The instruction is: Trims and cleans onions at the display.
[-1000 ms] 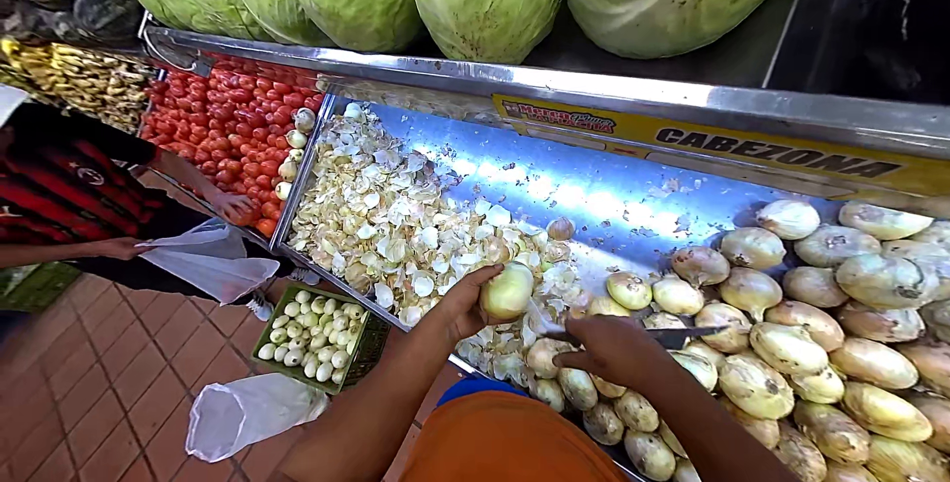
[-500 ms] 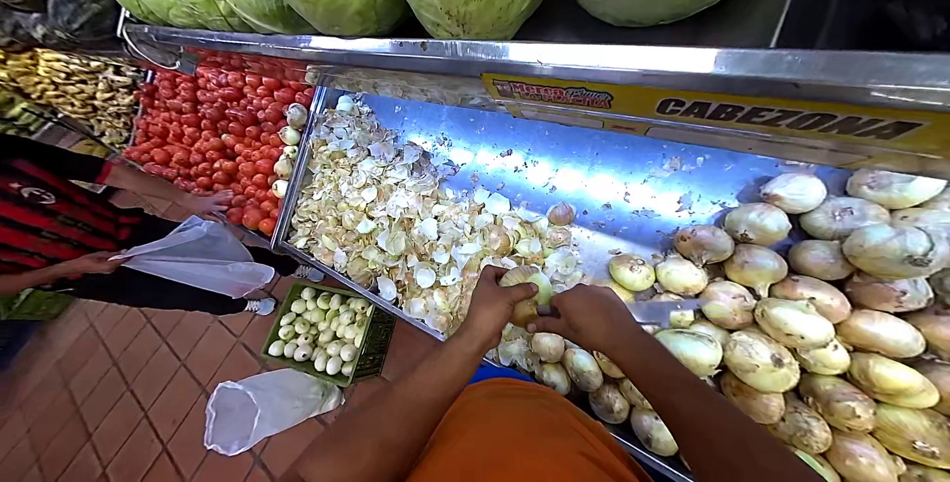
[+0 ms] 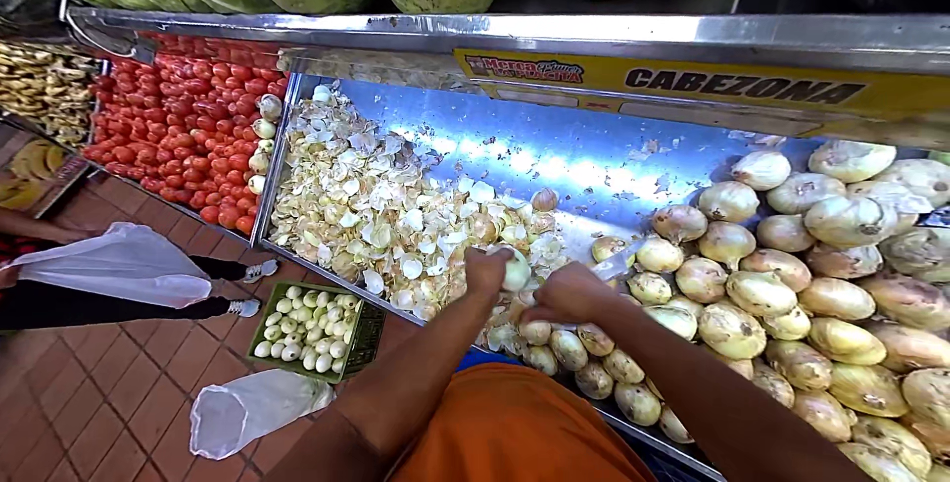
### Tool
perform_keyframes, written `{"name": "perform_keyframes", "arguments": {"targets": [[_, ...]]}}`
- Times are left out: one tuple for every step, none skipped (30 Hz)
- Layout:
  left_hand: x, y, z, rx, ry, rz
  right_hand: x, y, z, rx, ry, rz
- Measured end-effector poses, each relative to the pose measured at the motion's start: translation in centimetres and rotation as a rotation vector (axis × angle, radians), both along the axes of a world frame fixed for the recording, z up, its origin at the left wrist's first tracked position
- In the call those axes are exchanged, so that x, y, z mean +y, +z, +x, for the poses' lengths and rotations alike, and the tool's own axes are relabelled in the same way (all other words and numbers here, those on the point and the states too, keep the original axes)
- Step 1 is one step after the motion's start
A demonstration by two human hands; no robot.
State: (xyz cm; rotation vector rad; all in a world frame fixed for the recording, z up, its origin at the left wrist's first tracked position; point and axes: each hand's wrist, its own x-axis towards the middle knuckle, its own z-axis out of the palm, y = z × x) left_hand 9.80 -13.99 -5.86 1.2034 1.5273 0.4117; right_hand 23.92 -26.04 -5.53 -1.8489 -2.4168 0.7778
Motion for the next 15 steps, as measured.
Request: {"name": "perform_keyframes", "arguments": {"targets": [[1.4, -0.2, -0.1, -0.04, 0.061, -0.015, -0.6, -0.1, -1.0, 0.022, 0.032, -0.049], [2.8, 0.0, -0.2, -0.088, 0.095, -0.049, -1.1, -0.4, -1.6, 0.043, 0.034, -0.081], [3.9, 0.8, -0.3, -0.148, 0.095, -0.104, -1.4, -0.4, -1.5, 0.068, -0.016, -0.124], [4.6, 1.7, -0.6, -0.207, 0.071, -0.166, -1.4, -0.2, -1.1, 0.095, -0.109, -0.173], [4.8, 2.6, -0.9, -0.25, 0.035, -0.209, -1.4, 0.0, -0.5, 0.109, -0.204, -0.197], [4.7, 3.3, -1.2, -0.272, -0.003, -0.226, -1.5, 0.4, 0.1, 0.117, -0.28, -0.195], [4.4, 3.8, -1.5, -0.278, -0.04, -0.227, -1.6, 1.0, 0.7, 0.125, -0.326, -0.179], [4.0, 4.1, -1.6, -0.273, -0.076, -0.226, -1.8, 1.6, 1.1, 0.129, -0.356, -0.148], [3.6, 4.3, -1.6, -0.265, -0.115, -0.225, -1.9, 2.2, 1.5, 0.124, -0.384, -0.106], [3.3, 4.5, -1.5, -0.254, -0.158, -0.223, -1.9, 2.8, 1.8, 0.111, -0.407, -0.06], [3.0, 4.6, -1.5, -0.24, -0.203, -0.218, -1.8, 3.4, 1.9, 0.1, -0.425, -0.023], [2.8, 4.7, -1.4, -0.224, -0.248, -0.212, -1.5, 3.8, 2.0, 0.083, -0.429, -0.005], [2.5, 4.8, -1.3, -0.203, -0.298, -0.201, -1.2, 4.2, 2.1, 0.061, -0.422, -0.004], [2.3, 5.0, -1.3, -0.177, -0.345, -0.188, -0.7, 4.6, 2.2, 0.038, -0.403, -0.021], [2.2, 5.2, -1.2, -0.144, -0.385, -0.173, -0.3, 4.7, 2.1, 0.02, -0.381, -0.04]]}}
